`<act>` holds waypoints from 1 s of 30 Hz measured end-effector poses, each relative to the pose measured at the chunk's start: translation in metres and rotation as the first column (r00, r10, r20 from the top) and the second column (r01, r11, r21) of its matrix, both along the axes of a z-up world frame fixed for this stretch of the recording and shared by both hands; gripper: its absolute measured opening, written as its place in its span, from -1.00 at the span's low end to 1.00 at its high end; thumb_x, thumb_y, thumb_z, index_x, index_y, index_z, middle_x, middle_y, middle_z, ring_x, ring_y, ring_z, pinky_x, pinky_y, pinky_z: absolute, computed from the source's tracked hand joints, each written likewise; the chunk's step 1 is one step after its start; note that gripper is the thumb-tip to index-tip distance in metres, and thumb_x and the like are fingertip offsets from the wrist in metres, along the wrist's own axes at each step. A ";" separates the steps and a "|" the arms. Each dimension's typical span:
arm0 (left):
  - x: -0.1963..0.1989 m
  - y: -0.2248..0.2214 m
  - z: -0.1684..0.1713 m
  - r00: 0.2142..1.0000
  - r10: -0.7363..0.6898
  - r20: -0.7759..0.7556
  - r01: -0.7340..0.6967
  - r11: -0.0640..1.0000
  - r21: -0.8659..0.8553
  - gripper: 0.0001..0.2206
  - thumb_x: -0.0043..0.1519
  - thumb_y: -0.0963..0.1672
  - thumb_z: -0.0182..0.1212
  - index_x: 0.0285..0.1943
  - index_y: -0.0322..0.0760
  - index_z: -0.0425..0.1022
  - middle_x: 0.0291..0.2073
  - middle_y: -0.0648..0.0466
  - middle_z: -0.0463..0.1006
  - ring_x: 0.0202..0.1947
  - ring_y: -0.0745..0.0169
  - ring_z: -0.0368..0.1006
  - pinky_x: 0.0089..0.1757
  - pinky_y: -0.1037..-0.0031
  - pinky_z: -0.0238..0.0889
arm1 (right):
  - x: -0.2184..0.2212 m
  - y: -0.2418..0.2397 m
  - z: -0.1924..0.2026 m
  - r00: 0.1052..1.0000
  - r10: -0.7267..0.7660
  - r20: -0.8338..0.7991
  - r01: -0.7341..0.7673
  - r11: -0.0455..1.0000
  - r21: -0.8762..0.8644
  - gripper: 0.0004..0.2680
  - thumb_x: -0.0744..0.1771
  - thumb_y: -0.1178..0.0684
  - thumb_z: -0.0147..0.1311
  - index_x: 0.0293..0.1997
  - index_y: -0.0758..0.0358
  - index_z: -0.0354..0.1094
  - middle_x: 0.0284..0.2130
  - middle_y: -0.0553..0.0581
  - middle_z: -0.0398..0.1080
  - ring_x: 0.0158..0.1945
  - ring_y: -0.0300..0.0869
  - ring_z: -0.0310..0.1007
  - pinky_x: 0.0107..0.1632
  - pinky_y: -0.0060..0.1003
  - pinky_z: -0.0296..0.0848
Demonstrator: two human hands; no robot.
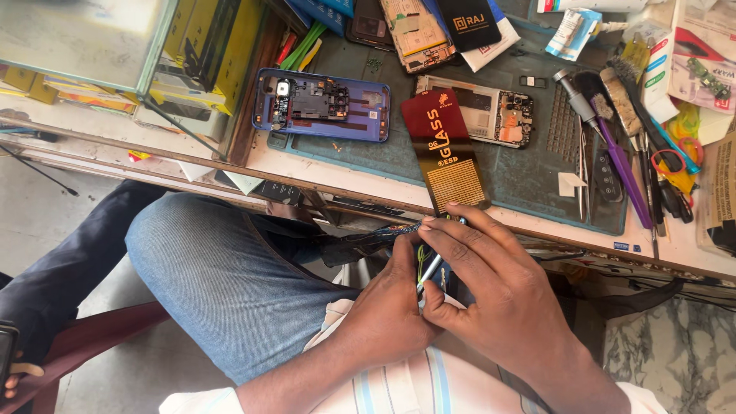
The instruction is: The person handles a disassembled smartphone, cleans the screen with a wipe, and applies a screen protector. They use rubber bands to secure the protector and then use tweezers to adjust internal components on the phone's motherboard.
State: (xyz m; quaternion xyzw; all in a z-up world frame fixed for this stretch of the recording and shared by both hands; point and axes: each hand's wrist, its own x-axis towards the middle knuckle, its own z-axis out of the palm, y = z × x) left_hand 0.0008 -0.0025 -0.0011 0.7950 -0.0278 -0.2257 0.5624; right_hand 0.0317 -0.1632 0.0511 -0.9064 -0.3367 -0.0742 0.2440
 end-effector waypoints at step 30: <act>0.032 0.040 -0.007 0.966 -0.164 -0.199 -0.019 0.724 -0.690 -0.36 0.13 -0.27 0.15 0.47 -0.32 0.10 -0.09 -0.07 0.51 -0.16 0.17 0.50 -0.19 0.32 0.46 | 0.033 -0.012 0.002 0.994 0.061 -0.085 -0.032 0.951 0.308 -0.51 0.24 0.13 0.21 0.33 0.32 0.21 0.39 0.28 0.15 0.41 0.11 0.25 0.38 -0.06 0.32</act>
